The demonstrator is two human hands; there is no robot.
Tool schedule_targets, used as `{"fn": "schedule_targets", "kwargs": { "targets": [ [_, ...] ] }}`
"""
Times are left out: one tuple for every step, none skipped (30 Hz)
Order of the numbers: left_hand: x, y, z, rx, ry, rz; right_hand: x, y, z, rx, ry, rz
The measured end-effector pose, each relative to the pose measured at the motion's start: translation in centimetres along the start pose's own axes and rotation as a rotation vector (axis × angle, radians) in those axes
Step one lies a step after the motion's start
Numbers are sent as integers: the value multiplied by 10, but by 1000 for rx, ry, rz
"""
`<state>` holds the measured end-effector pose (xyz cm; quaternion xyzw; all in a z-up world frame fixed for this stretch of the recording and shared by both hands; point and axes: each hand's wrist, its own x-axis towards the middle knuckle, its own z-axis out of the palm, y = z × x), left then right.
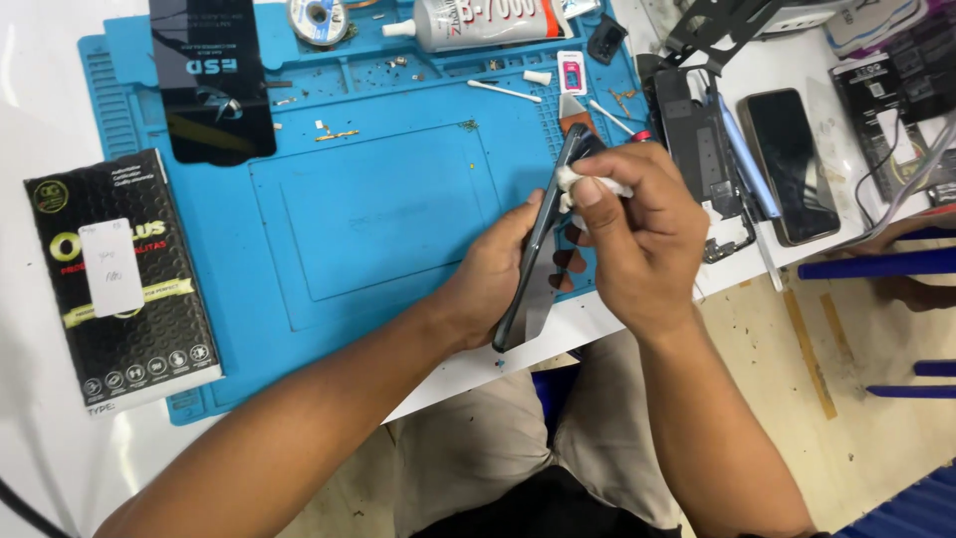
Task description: Cleaning a smartphone screen with a cloth and testing the charging port with a cable
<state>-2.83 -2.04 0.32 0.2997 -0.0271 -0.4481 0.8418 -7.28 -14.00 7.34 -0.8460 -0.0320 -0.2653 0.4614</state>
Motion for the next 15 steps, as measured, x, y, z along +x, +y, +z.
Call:
{"fn": "schedule_targets", "kwargs": {
  "targets": [
    [-1, 0, 1, -1, 39, -13, 2, -2, 1, -45, -4, -85],
    [-1, 2, 2, 0, 80, -20, 6, -3, 2, -86, -10, -175],
    [0, 2, 3, 2, 69, -16, 8, -3, 1, -94, -5, -183],
    [-1, 1, 2, 5, 57, -18, 9, -3, 1, -131, -13, -240],
    [-2, 1, 1, 8, 45, -20, 10, -3, 2, -169, -21, -296],
    [-1, 0, 1, 9, 44, -17, 11, -4, 1, -169, -21, -300],
    [0, -1, 1, 13, 78, -15, 12, -4, 1, -191, -30, -323],
    [0, -3, 1, 15, 114, -17, 11, -4, -1, -212, -39, -343],
    [-1, -2, 1, 13, 114, -18, 12, -4, -1, -213, -40, -342],
    [-1, -2, 1, 2, 107, -27, 12, -4, -1, -217, -49, -364],
    [-1, -2, 2, -10, 100, -37, 11, -4, -2, -222, -57, -385],
    [-3, 0, 4, -10, 99, -39, 10, -6, -2, -223, -57, -384],
    [-4, 2, 6, 11, 87, -22, 9, -8, -2, -240, -75, -385],
    [-6, 4, 8, 32, 76, -3, 7, -9, -2, -257, -94, -386],
    [-7, 5, 7, 32, 75, -4, 7, -9, -1, -258, -94, -386]
  ]
}}
